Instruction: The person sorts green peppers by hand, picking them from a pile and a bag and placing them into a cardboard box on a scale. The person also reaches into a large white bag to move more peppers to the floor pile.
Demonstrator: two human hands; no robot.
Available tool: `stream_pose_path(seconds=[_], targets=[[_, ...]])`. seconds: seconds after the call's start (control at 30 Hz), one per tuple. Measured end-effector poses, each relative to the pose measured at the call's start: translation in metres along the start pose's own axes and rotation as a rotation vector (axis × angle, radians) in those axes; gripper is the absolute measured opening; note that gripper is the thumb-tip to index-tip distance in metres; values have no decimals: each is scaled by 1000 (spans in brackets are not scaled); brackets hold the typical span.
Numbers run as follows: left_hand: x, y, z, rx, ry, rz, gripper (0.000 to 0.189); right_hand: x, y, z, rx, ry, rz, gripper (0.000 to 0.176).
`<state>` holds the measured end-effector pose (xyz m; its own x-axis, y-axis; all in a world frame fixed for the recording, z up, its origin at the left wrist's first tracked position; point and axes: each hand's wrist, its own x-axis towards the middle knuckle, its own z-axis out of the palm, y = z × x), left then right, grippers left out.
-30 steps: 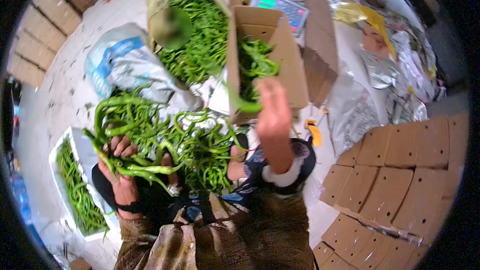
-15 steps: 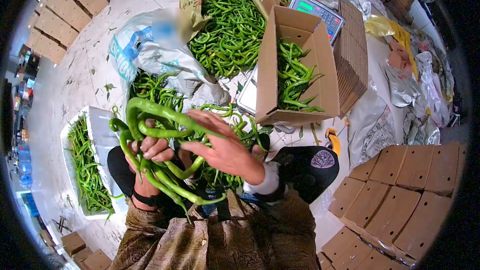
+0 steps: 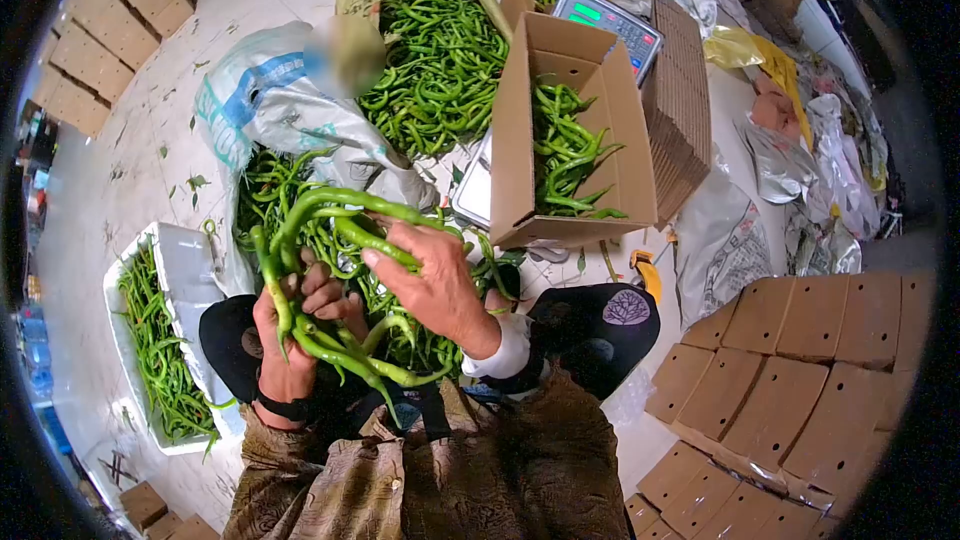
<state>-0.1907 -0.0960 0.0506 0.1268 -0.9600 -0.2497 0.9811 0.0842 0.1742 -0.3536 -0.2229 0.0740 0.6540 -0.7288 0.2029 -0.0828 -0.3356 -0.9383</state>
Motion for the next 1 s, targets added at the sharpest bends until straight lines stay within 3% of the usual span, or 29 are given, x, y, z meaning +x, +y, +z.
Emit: stream_pose_path(seconds=[0.03, 0.1, 0.17, 0.27, 0.3, 0.37, 0.4, 0.5, 0.53, 0.6, 0.63, 0.7, 0.87, 0.93, 1.0], targets=[[0, 1, 2, 46, 51, 51, 42, -3, -2, 1, -1, 10, 3, 24], [3, 0, 2, 157, 81, 134, 41, -9, -11, 11, -99, 49, -162, 19], [2, 2, -7, 390, 241, 107, 37, -13, -8, 23, -181, 77, -245, 11], [8, -10, -16, 452, 323, 111, 36, -22, -13, 32, -362, -122, -234, 11], [6, -10, -17, 454, 331, 111, 36, -24, -11, 30, -355, -124, -231, 11], [4, -7, -18, 420, 286, 51, 37, -25, -2, 25, -62, -170, -224, 12], [5, -7, -10, 396, 308, 8, 39, -25, -13, 13, -38, -131, -175, 11], [8, -6, -4, 258, 60, -41, 43, -34, -4, -5, 8, 49, 124, 14], [7, -8, -1, 260, 65, -37, 43, -36, -1, -7, 13, 45, 123, 14], [7, -12, 2, 231, 85, -48, 43, -39, 3, -9, 386, -66, 477, 27], [8, -14, 2, 231, 88, -53, 43, -40, 2, -9, 388, -63, 482, 27], [9, -16, -1, 267, 70, -94, 45, -39, -3, -8, 915, -66, 553, 38], [14, -13, -10, 226, 77, -184, 46, -35, 2, -16, 735, -108, 509, 40], [13, -10, -14, 308, 232, -115, 46, -40, 9, -35, 725, 106, 607, 34], [11, -3, -24, 236, 245, -84, 47, -51, 13, -65, 644, 165, 544, 34]])
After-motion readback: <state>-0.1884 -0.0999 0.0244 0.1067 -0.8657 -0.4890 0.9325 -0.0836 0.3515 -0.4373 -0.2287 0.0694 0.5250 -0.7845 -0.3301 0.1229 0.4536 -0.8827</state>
